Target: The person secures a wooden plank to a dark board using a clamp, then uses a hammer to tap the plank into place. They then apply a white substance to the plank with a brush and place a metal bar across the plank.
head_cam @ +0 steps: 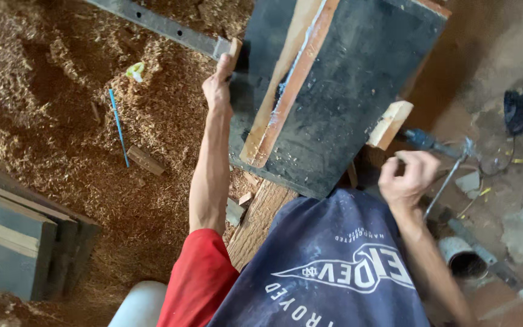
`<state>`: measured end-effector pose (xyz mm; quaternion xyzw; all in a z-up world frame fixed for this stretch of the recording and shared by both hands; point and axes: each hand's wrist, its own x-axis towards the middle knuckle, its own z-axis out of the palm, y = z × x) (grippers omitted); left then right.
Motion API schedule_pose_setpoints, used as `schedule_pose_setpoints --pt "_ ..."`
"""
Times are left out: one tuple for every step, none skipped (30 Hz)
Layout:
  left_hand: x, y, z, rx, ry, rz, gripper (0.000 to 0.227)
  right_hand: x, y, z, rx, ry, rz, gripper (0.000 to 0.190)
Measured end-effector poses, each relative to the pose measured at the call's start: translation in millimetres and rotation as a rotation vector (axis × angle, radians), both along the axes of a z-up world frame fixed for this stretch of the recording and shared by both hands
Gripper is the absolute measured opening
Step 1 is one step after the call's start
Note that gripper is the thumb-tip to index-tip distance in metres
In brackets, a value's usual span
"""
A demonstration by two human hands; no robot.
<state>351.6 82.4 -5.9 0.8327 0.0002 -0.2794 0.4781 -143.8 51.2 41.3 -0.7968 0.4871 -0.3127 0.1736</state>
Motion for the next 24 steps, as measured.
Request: schedule_pose_setpoints --pt "1.5 1.2 1.6 -0.017 0.001 -0.007 0.080 -20.2 1.1 -5.0 -0.026 0.063 -0.080 0.026" --pt "1.7 0.2 4.3 -0.030 0.009 -0.022 0.079 -41.3 5.7 -13.0 -0.031 0.158 -0.187 0.033" --pt "-3.6 -1.6 8.0 -0.044 0.017 -0.037 0.079 -63.0 8.6 -24.8 -0.036 0.253 -0.292 0.040" --pt "-10.1 -4.9 15.1 0.126 -0.121 -0.075 0.079 -84.0 10.6 -39.7 0.185 0.179 -0.373 0.046" --pt "-20.6 -9.8 24.4 0.294 -0.263 -0.115 0.081 -102.6 11.2 -56.1 0.403 0.095 -0.452 0.053" --pt "-42.8 -15.9 31.4 0.310 -0.545 -0.115 0.078 -119.8 13.4 -69.8 0.616 -0.001 -0.528 0.059" --pt "-72.0 -20.9 38.7 0.311 -0.829 -0.125 0.079 -131.5 22.3 -80.3 0.839 -0.176 -0.546 0.056" --pt "-102.6 -28.8 47.5 0.290 -1.121 -0.137 0.083 -134.5 29.0 -91.8 1.048 -0.370 -0.552 0.052" --pt "-145.4 -31.2 53.8 0.089 -1.027 -0.390 0.065 -135.4 35.7 -100.4 1.108 -0.438 -0.600 0.054" --pt "-196.0 -29.3 58.4 -0.105 -0.906 -0.628 0.048 -137.3 41.7 -106.3 1.173 -0.505 -0.640 0.058" --pt "-244.3 -31.1 61.9 -0.070 -0.735 -0.809 0.064 -141.3 47.2 -109.1 1.044 -0.400 -0.599 0.058" --pt "-286.0 -37.3 64.1 -0.039 -0.566 -0.981 0.081 -143.2 49.1 -112.1 0.915 -0.296 -0.546 0.058" --pt "-319.1 -48.5 63.5 -0.003 -0.597 -1.126 0.096 -146.7 50.2 -112.5 0.786 -0.193 -0.492 0.057" --pt "-342.7 -58.2 61.9 0.035 -0.627 -1.271 0.111 -150.2 52.3 -109.9 0.794 -0.224 -0.469 0.059" --pt "-357.3 -67.1 59.0 0.103 -0.626 -1.301 0.114 -153.0 55.4 -104.4 0.802 -0.255 -0.446 0.060" --pt "-370.0 -76.2 53.6 0.173 -0.627 -1.334 0.118 -154.8 58.3 -97.1 0.810 -0.291 -0.426 0.062" --pt "-382.1 -84.6 46.0 0.243 -0.629 -1.367 0.122 -159.5 59.4 -87.7 0.848 -0.260 -0.426 0.063" --pt "-388.6 -88.7 39.2 0.290 -0.656 -1.373 0.120 -166.0 62.0 -75.2 0.893 -0.228 -0.424 0.063" --pt "-389.4 -91.8 33.0 0.336 -0.684 -1.379 0.119 -172.7 61.6 -64.1 0.938 -0.196 -0.422 0.063" --pt "-388.7 -92.2 27.6 0.389 -0.711 -1.386 0.119 -177.7 60.9 -54.7 0.953 -0.277 -0.401 0.061" --pt "-389.1 -92.9 21.9 0.419 -0.717 -1.391 0.119 -182.2 59.3 -47.1 0.966 -0.358 -0.382 0.058" --pt "-389.8 -92.6 17.1 0.450 -0.719 -1.399 0.119 -186.0 59.1 -39.6 0.982 -0.437 -0.367 0.056" --pt "-389.4 -92.1 13.8 0.481 -0.721 -1.408 0.119 -186.4 59.3 -33.5 1.029 -0.483 -0.377 0.050" --pt "-389.3 -91.9 11.5 0.432 -0.747 -1.417 0.118 -187.0 56.1 -30.2 1.069 -0.526 -0.377 0.044"
